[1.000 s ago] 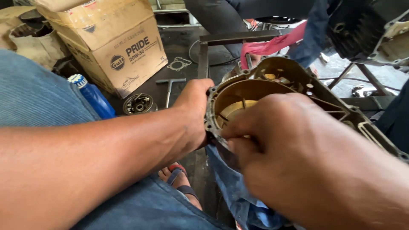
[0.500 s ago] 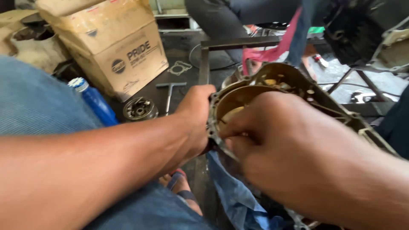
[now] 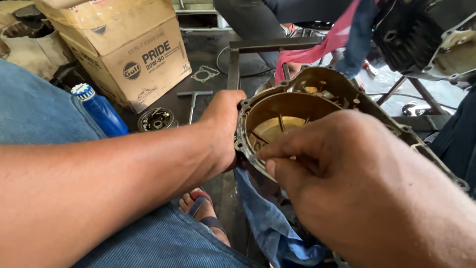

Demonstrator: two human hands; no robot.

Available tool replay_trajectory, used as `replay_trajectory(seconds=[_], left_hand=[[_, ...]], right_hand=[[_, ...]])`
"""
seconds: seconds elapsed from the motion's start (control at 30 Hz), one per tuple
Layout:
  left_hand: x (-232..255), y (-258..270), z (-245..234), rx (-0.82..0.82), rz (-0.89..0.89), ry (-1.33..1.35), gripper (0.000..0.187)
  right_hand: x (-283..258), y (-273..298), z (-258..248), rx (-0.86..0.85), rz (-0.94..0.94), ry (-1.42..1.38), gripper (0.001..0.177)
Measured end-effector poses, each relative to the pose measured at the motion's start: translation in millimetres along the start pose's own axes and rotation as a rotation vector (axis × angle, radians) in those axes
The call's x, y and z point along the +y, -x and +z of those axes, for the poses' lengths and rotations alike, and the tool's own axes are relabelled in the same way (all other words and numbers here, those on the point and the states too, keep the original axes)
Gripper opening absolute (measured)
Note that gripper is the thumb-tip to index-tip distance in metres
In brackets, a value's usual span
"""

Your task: Applying sealant and assembling motorcycle engine casing components.

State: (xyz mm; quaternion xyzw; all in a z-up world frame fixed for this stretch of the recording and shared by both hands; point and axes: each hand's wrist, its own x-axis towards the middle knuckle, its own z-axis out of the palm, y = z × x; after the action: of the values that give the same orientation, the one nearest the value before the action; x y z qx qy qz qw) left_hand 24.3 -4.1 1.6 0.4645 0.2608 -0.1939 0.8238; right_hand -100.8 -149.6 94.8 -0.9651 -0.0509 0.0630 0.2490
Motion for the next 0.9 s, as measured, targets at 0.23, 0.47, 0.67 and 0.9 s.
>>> replay_trajectory(seconds=[0.23,0.47,0.67,0.9], left_hand=[[-1,-2,-2,-0.036,0.008,0.033,0.028],[0,11,2,0.02,-0.01,-0.013,0.031],[-1,2,-3,0.083,0.015,-0.031,0.028],[-3,14,4,0.057,-0.032,0.017,0.025]], right_hand=[[-30,3,-5,-0.14,0.129,0.06,0.022],[-69,6,-21,-0.249,0.29,0.224,0.02],[-15,-6,4,-0.134,-0.057,0.025,0.019],[-25,-4,-1,-0.148,-0.024,-0.008,0.019]])
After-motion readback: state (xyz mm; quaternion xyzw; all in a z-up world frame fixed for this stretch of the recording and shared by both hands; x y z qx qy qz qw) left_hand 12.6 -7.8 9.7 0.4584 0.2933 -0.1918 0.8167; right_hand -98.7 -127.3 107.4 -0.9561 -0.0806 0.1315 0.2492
